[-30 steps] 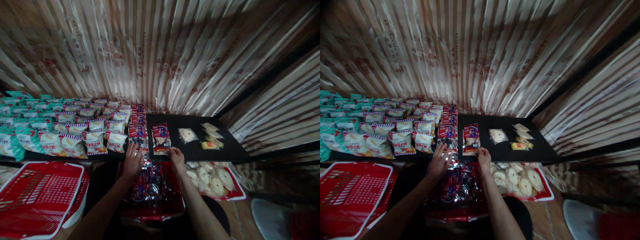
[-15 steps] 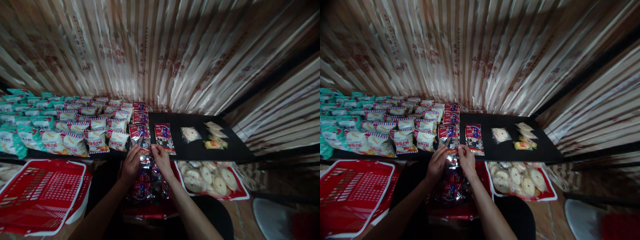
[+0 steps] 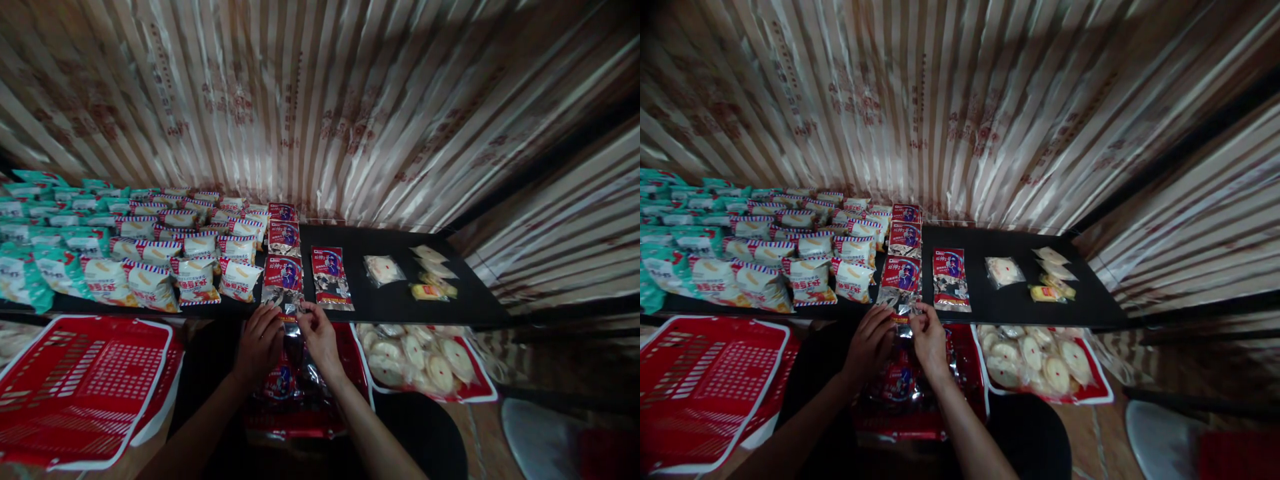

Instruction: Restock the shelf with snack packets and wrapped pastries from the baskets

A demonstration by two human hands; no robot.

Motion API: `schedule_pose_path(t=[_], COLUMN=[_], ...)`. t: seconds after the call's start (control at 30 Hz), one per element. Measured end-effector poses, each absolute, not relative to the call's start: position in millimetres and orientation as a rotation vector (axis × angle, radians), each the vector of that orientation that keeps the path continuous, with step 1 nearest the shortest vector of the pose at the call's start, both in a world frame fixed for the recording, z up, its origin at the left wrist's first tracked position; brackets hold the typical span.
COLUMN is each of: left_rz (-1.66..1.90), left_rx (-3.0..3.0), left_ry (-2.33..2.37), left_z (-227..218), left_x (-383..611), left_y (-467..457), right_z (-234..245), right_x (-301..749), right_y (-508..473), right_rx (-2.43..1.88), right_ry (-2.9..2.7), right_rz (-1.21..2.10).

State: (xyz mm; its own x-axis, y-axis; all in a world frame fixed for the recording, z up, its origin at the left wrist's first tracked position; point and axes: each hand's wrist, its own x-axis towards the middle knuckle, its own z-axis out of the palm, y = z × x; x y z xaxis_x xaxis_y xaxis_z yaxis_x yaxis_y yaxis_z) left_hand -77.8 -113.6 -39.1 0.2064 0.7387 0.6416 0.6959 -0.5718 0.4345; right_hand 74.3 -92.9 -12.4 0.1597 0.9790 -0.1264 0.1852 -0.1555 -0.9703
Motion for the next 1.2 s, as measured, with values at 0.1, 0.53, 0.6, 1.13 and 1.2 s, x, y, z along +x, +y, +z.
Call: schedule_pose_path(t=[0.1, 0.53, 0.6, 1.13, 1.2], left_rz=[1.381, 0.91, 0.904, 0.994, 1.07], left_rx=[2.41, 2.523, 2.532, 2.562, 2.562], left_ry=[1.417, 1.574, 1.572, 1.565, 1.569], left_z=[-31, -26, -27, -32, -31], left_x=[-73, -66, -66, -68, -68], left_y=[-101, -69, -69, -68, -71], right_z=[-12, -4, -1, 18, 30], right_x=[74, 152, 160, 163, 144], right_y=[-91, -33, -17, -17, -16], right_rx=[-1.593, -2.224, -2.367, -1.492, -1.416], right_ry=[-1.236, -1.528, -1.621, -0.628, -0.636], right_rz=[1.055, 0.218, 0.252, 1.307, 1.336])
